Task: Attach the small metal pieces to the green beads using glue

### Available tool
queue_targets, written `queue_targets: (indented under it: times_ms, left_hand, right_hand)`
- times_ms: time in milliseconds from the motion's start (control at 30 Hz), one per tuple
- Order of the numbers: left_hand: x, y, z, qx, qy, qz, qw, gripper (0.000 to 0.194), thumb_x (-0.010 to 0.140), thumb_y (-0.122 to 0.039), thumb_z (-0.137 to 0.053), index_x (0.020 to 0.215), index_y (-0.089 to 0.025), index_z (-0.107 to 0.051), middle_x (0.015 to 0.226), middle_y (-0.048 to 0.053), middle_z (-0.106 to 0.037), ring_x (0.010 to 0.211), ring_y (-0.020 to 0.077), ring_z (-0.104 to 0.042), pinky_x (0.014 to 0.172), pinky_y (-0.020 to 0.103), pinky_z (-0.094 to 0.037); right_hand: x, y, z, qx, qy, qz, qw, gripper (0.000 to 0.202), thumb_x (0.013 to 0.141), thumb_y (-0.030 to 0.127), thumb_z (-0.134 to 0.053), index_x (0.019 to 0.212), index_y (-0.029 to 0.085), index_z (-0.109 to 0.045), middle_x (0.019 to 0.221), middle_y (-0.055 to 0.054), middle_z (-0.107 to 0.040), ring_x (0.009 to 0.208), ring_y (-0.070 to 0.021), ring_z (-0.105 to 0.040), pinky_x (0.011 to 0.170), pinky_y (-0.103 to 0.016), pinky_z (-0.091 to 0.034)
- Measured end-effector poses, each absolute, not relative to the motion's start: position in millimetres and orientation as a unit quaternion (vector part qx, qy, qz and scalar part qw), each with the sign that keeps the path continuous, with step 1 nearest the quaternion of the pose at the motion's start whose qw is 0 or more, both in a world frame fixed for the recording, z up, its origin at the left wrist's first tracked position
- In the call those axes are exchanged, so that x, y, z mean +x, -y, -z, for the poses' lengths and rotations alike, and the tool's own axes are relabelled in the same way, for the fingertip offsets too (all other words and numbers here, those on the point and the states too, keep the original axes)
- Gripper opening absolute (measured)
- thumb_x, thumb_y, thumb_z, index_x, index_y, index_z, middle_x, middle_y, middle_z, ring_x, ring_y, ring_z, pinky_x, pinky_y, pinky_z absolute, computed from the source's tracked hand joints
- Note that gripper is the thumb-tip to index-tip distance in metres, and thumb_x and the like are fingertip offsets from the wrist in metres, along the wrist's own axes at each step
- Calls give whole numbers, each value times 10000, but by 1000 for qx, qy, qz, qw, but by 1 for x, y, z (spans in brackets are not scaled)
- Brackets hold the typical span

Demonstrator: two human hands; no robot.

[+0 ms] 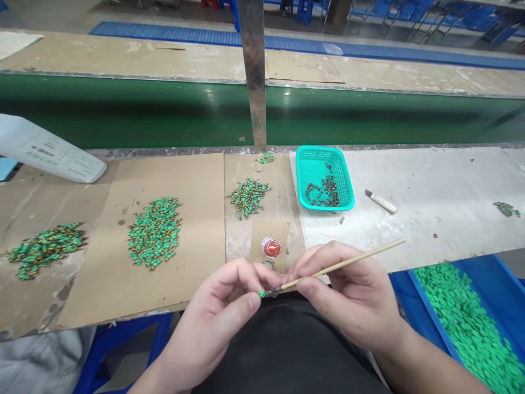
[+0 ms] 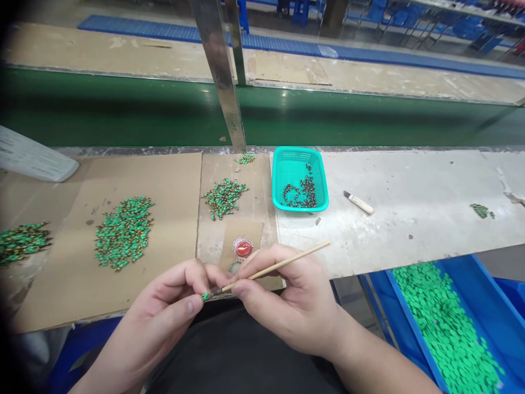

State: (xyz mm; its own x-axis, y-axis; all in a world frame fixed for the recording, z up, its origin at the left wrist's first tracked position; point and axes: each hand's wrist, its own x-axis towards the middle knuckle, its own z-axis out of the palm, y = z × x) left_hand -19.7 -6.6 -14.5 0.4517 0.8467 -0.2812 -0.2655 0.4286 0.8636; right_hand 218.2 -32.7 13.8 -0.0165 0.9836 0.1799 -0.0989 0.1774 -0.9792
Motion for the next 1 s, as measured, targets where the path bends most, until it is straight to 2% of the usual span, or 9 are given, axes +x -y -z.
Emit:
queue_targets:
  times_ms: [200, 400, 667, 1000]
  left_hand:
    - [-19, 5, 15, 380, -355, -369, 771, 279, 973, -479, -995, 882, -256, -855, 1051, 70, -913, 1024, 259, -845, 933, 313, -664]
    - [-19, 4, 15, 381, -324, -370, 783, 202, 1031, -427, -946, 939, -265, -869, 1104, 43, -922, 1066, 208, -841, 961, 246, -643]
    - [-20, 5, 15, 386, -335, -370, 776, 210, 1011, -430, -965, 926, -255, -887, 1096, 70, -928, 1076, 229, -856, 979, 262, -663]
    - [-21, 4, 12, 386, -320, -364, 785, 199, 1041, -431, -934, 936, -272, -880, 1123, 38, -934, 1110, 209, -856, 1007, 246, -654]
  right_hand:
    - [217, 35, -9, -410, 494, -508, 574, 181, 1048, 125, -875, 1106, 297, -865, 1010, -12, -894, 915, -207, -892, 876, -349, -752]
    - [217, 34, -8, -407, 513, -493, 573, 190, 1042, 102, -866, 1105, 281, -864, 1013, -17, -894, 918, -196, -897, 883, -322, -751]
    - [217, 35, -10, -419, 527, -473, 568, 192, 1048, 111, -863, 1116, 290, -865, 1017, -13, -898, 915, -195, -891, 873, -324, -740]
    - [219, 37, -13, -418, 531, -472, 566, 200, 1048, 105, -861, 1125, 288, -870, 1025, -25, -903, 932, -217, -891, 893, -365, -738]
